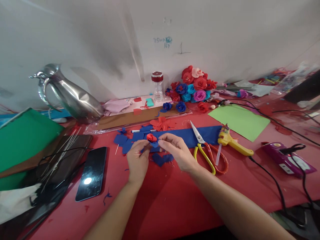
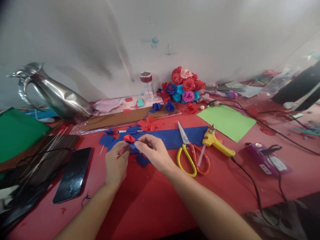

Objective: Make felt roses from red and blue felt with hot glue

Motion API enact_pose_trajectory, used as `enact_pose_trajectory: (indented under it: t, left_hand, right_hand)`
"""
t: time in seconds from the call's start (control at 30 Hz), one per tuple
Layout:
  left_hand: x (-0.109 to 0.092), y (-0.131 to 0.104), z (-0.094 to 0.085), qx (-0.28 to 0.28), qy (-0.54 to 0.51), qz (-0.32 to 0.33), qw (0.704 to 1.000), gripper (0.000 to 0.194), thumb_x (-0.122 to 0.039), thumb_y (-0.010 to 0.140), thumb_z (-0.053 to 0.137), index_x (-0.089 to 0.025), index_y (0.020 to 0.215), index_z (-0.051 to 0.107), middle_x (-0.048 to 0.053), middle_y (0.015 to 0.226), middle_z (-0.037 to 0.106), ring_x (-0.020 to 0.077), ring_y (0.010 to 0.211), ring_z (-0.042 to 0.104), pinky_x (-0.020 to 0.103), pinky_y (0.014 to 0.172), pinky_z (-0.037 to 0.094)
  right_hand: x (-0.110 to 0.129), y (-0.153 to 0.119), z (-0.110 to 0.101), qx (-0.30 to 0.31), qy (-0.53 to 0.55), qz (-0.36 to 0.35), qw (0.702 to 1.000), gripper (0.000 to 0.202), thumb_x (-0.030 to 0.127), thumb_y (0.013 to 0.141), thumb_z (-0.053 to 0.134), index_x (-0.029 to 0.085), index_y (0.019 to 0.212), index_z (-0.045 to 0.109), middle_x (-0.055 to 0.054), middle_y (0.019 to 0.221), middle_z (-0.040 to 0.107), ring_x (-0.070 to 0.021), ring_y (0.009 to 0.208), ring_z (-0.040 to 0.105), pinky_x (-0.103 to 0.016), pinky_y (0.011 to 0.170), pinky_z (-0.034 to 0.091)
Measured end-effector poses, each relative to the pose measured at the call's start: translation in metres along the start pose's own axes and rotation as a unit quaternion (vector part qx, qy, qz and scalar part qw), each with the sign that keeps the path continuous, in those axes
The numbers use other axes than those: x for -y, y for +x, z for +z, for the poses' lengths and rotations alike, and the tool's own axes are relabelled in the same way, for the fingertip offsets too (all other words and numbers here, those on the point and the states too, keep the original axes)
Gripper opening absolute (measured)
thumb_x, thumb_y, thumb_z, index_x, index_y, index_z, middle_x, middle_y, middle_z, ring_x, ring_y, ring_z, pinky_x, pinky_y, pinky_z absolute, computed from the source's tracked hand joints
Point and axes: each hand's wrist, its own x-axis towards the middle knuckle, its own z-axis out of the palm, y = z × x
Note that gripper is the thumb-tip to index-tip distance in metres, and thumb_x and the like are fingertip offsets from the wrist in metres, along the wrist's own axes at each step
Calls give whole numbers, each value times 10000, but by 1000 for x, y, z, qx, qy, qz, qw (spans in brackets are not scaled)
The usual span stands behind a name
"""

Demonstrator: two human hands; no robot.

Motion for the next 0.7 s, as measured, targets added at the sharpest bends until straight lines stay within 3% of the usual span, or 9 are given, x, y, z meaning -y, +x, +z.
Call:
enact_pose_trajectory:
  t: [0.13, 0.37, 0.7]
  left_hand:
    - [-1, -1, 0, 9, -4, 11, 1000, 167, -138, 695, 610, -231, 664, 745, 18, 753, 696, 187, 757, 596, 298, 759, 474]
    - [-1, -1, 1, 15, 13, 38, 999, 132, -229, 743, 678, -232, 618, 721, 15, 733, 695, 185, 740, 590, 298, 729, 464]
    - [-3, -1, -2, 30, 64, 85, 994, 147, -217, 786, 635, -247, 755, 776, 21, 773, 732, 186, 758, 614, 314, 739, 485]
  right_hand:
    - [0, 1, 2, 11, 10, 43, 999, 216, 407, 769, 615, 197, 723, 590, 28, 602, 549, -118, 589, 508, -247, 578, 388]
    - [-1, 4, 2, -32, 70, 77, 994, 158, 339, 692, 638, 199, 631, 596, 35, 559, 554, -110, 560, 506, -243, 578, 385]
    - [-1, 4, 2, -44, 135, 127, 982, 217, 378, 651, 741, 189, 631, 636, 36, 527, 582, -91, 528, 497, -224, 535, 357]
